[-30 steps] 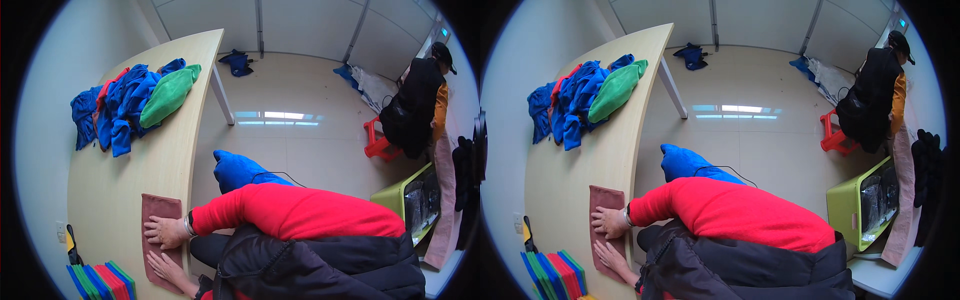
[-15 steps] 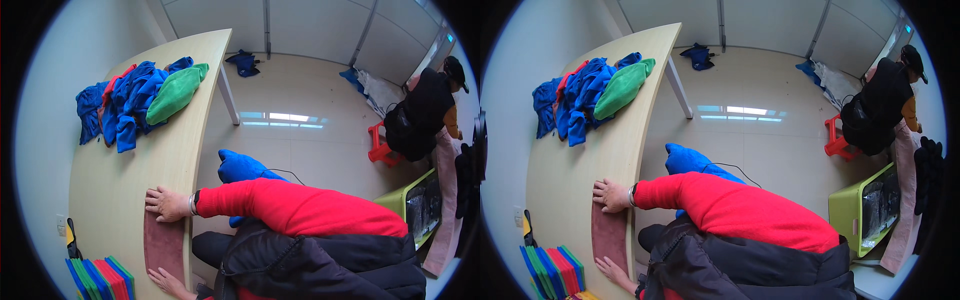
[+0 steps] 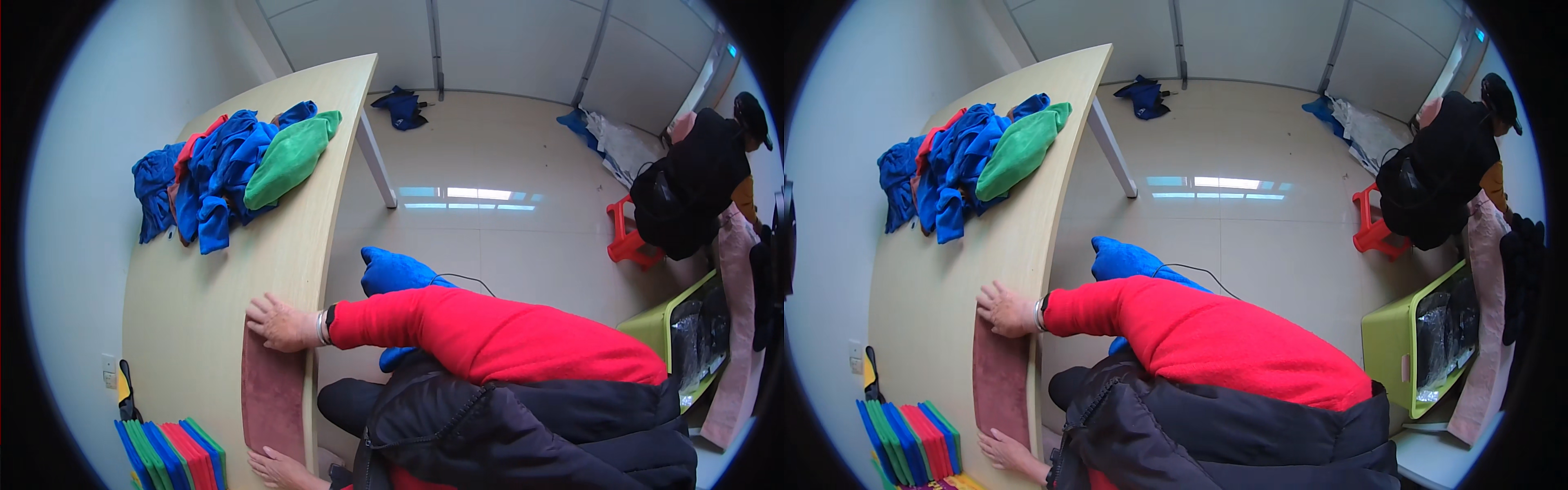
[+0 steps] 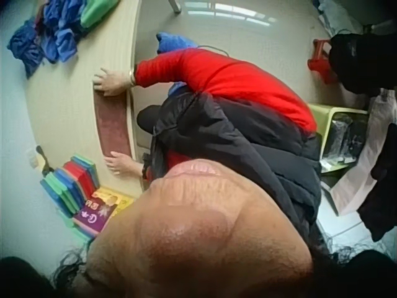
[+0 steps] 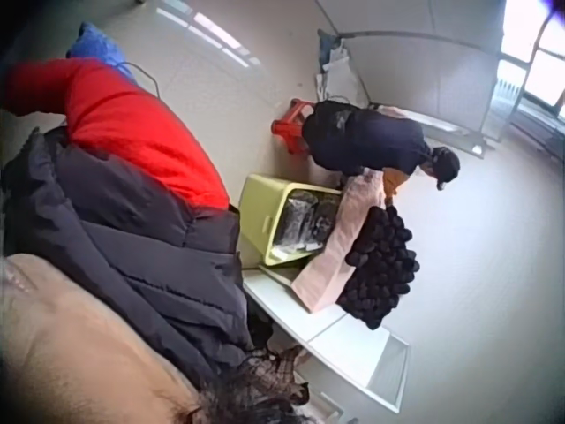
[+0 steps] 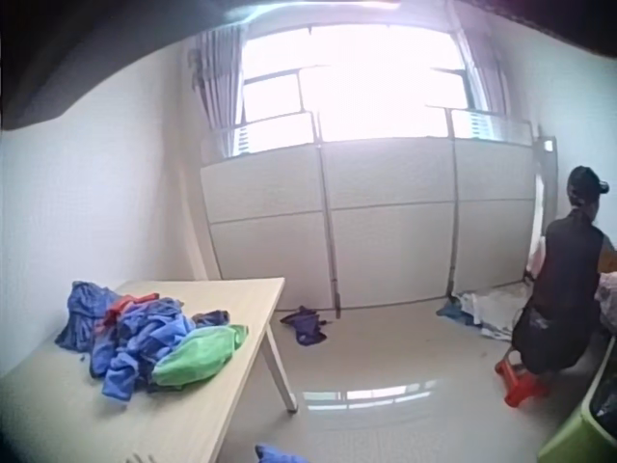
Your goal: Folding pieces of colored fabric and placing them on a table.
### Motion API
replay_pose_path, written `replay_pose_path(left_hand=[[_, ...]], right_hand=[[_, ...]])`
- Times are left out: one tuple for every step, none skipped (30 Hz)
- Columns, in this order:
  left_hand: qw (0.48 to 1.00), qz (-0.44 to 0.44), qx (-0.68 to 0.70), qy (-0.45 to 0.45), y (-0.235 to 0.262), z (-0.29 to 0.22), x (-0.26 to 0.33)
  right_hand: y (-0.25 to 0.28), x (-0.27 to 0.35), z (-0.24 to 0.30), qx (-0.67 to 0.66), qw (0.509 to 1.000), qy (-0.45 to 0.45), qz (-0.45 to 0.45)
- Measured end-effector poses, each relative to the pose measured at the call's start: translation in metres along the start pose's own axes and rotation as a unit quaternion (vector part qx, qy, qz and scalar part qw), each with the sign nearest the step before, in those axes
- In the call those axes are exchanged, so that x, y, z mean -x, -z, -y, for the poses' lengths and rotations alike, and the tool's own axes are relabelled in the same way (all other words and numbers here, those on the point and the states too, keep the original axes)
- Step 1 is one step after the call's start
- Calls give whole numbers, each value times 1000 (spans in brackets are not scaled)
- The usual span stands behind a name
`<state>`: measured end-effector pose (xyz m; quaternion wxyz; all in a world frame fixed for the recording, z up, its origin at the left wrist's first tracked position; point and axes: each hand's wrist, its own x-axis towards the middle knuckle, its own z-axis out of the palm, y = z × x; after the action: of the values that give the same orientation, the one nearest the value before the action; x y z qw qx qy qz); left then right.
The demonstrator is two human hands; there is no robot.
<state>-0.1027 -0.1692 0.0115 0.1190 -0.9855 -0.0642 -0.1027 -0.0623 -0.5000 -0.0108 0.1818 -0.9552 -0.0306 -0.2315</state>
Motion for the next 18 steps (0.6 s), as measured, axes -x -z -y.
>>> replay_pose_path(left_hand=[[999,-28,-26,-4,4,-5,0],[999,-28,-26,-8,7,-15,-2],[996,-52,7,-70,8,-27,-4],[988,-74,41,-130,8,-39,-7],[974,-98,75,-188,5,-49,-9],[974,-99,76,-187,0,-58,-12],[969,-87,93,-209,-8,-69,-15],[963,-75,111,-232,-13,-80,-17],[956,-62,130,-255,-17,-85,-19],[956,-63,131,-255,-18,-85,-20],[956,-50,140,-252,-20,-85,-21],[956,-36,149,-249,-22,-84,-21],[958,-20,156,-241,-23,-79,-20],[960,-16,154,-233,-25,-74,-19],[963,-16,149,-223,-27,-70,-20],[967,-14,141,-211,-26,-64,-20],[972,-11,130,-195,-25,-56,-19],[976,4,119,-180,-19,-50,-16]], right_hand=[[-3,-5,9,20,999,29,-17],[-3,-8,18,41,997,55,-34],[-4,-9,27,61,993,82,-50],[-6,-8,35,62,994,78,-50],[-8,-7,44,2,994,101,-31],[-13,-7,51,-58,990,125,-13],[-17,-4,57,-58,990,127,-14],[-22,-1,60,-71,989,130,8],[-26,2,62,-83,987,133,30],[-29,4,61,-96,985,137,52],[-28,5,58,-95,984,139,54],[-27,6,54,-100,983,140,57],[-24,7,55,-110,982,143,62],[-21,9,56,-122,979,148,67],[-19,8,54,-129,976,156,73],[-15,8,51,-125,979,152,49],[-12,6,45,-124,981,150,26],[-7,2,40,-164,975,151,28]])
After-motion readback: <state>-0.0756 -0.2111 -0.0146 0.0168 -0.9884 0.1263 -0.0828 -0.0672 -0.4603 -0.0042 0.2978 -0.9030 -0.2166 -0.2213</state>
